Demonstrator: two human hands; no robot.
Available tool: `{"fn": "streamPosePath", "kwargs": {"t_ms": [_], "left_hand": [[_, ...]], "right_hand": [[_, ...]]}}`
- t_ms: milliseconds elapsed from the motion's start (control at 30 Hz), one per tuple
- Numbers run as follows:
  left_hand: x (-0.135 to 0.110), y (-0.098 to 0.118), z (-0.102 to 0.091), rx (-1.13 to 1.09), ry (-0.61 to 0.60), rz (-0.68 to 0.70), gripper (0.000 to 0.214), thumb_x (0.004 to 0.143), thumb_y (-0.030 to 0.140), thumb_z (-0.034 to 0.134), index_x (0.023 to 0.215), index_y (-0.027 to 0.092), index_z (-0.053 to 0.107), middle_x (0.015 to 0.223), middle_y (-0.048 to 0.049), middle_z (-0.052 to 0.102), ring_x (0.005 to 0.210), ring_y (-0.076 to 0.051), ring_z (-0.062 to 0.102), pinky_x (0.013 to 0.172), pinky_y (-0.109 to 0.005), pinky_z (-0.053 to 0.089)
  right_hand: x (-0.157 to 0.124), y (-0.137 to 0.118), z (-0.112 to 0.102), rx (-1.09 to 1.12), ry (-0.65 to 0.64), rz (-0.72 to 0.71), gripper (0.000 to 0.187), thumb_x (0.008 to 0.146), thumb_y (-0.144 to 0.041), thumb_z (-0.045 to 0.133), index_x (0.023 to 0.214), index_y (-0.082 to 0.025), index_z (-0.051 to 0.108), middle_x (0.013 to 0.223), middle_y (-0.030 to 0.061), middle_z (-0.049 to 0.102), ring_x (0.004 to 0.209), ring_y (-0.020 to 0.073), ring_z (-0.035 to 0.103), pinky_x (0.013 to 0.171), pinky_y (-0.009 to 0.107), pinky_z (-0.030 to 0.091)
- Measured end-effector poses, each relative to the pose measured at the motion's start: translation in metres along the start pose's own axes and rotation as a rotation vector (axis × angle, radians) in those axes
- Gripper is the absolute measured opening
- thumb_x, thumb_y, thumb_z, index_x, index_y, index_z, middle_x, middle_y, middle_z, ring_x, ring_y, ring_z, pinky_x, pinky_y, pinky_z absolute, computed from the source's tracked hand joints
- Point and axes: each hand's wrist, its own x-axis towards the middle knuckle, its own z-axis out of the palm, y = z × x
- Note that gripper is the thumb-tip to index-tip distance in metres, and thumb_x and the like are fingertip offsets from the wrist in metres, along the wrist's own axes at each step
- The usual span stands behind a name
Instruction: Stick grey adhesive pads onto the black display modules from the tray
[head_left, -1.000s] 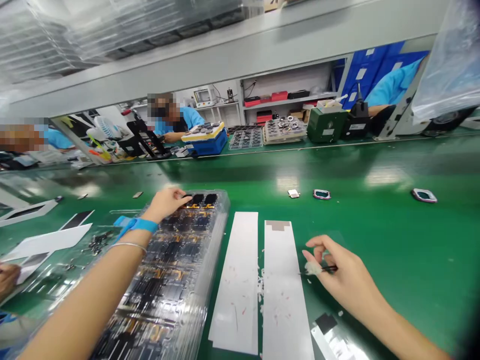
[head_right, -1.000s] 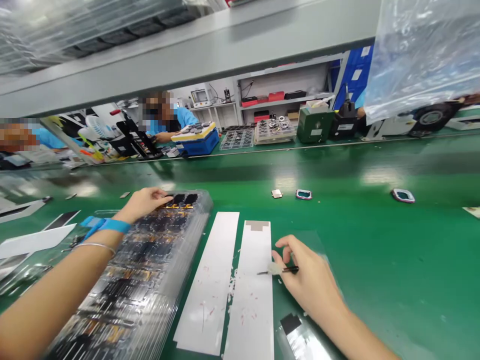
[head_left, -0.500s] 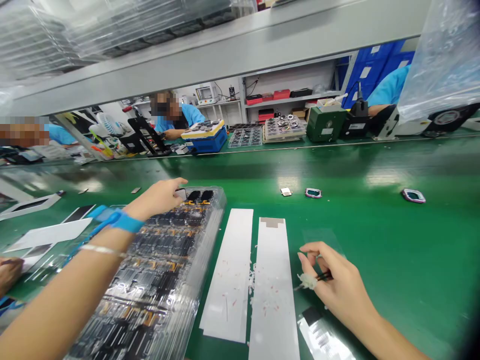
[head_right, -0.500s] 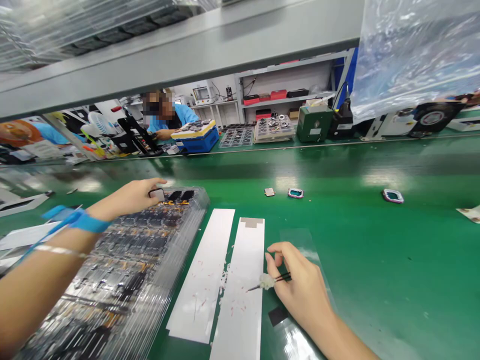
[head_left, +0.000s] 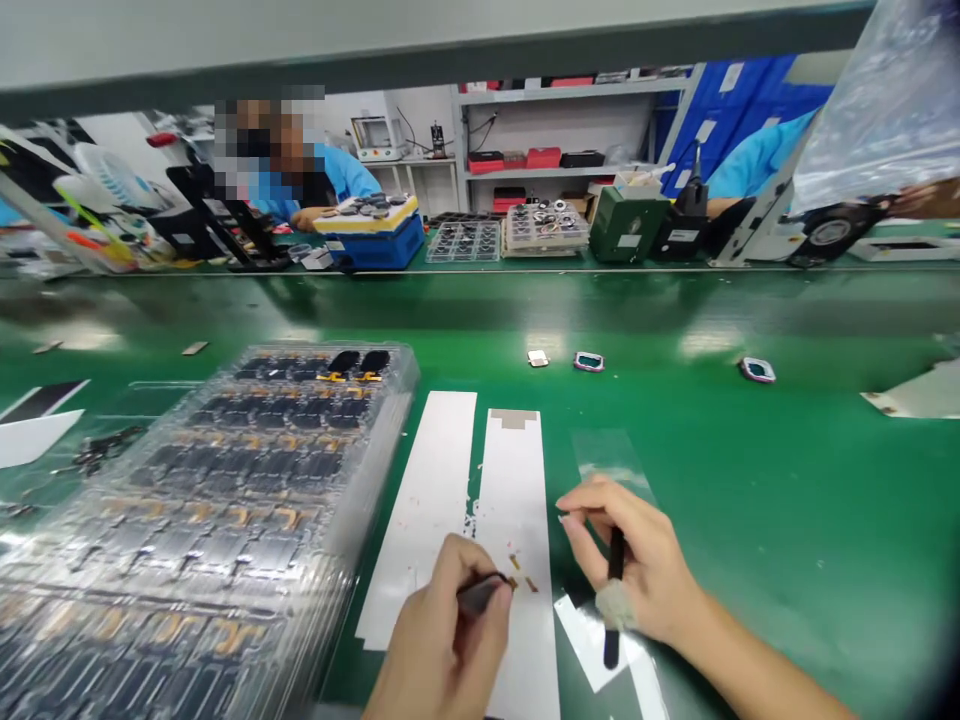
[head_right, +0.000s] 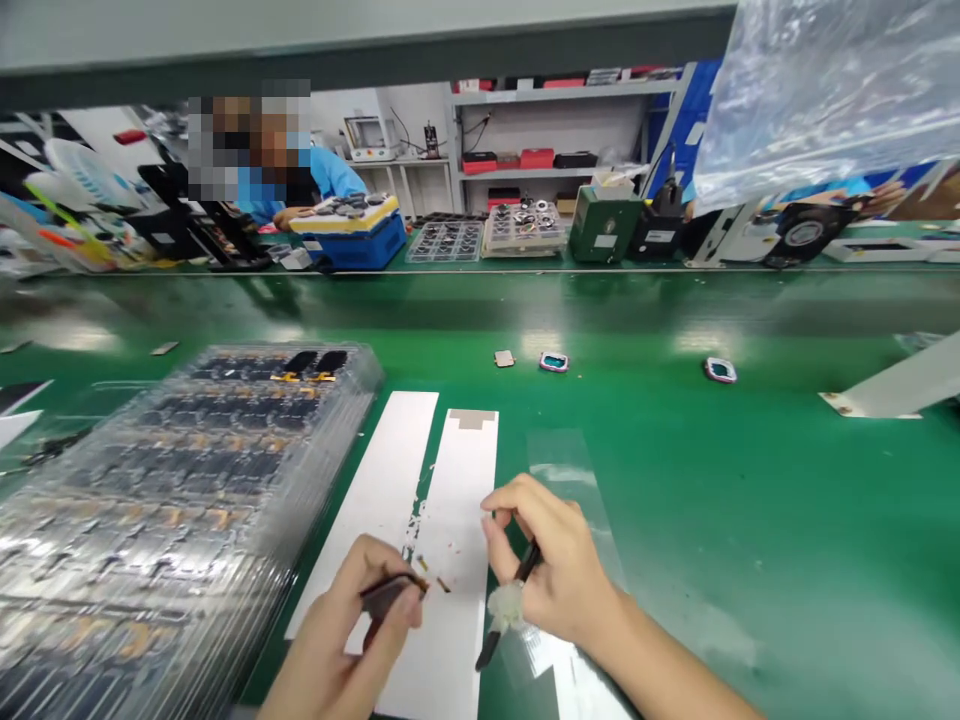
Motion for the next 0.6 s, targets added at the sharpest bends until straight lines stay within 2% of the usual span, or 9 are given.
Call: {"fn": "streamPosePath", "kwargs": {"t_ms": [133,267,433,600], "left_hand": [[0.03,-0.012,0.011,-0.262,-0.04,-0.056,0.018,0.097,0.035,0.044,0.089,0.022,0.054,0.068,0.0014,0.058,0.066,-0.016,0.057,0.062,-0.024,0.042],[0.032,-0.016,0.017,-0.352,-0.081,-0.081,0.018,0.095,0.036,0.051,0.087,0.021,0.057,0.068,0.0013,0.058,0.065,-0.016,0.057,0.06,-0.024,0.042],[0.027,-0.013,0.02,-0.345,0.012,-0.112,0.017,0.093,0.036,0.053,0.085,0.023,0.06,0.07,0.0016,0.059,0.06,-0.015,0.055,0.058,-0.024,0.043],[0.026,-0.017,0.018,-0.259,0.004,-0.1,0.015,0.092,0.034,0.054,0.086,0.023,0.062,0.066,0.0023,0.057,0.056,-0.015,0.055,0.057,-0.023,0.045]], "right_hand": [[-0.002,-0.007,0.004,-0.006,-0.094,-0.024,0.01,0.087,-0.013,0.056,0.095,-0.018,0.057,0.075,0.0009,0.058,0.06,0.0118,0.056,0.051,0.023,0.042],[-0.003,-0.011,0.012,-0.059,-0.148,-0.072,0.011,0.092,-0.013,0.051,0.095,-0.019,0.06,0.077,0.0019,0.064,0.063,0.0122,0.061,0.054,0.023,0.046],[-0.004,-0.009,0.019,-0.105,-0.153,-0.046,0.015,0.096,-0.016,0.048,0.095,-0.018,0.063,0.078,0.0021,0.066,0.062,0.0116,0.062,0.052,0.023,0.049],[-0.006,-0.007,0.02,-0.125,-0.202,-0.084,0.018,0.097,-0.015,0.045,0.103,-0.017,0.062,0.085,0.0043,0.068,0.063,0.0136,0.064,0.054,0.026,0.051]]}}
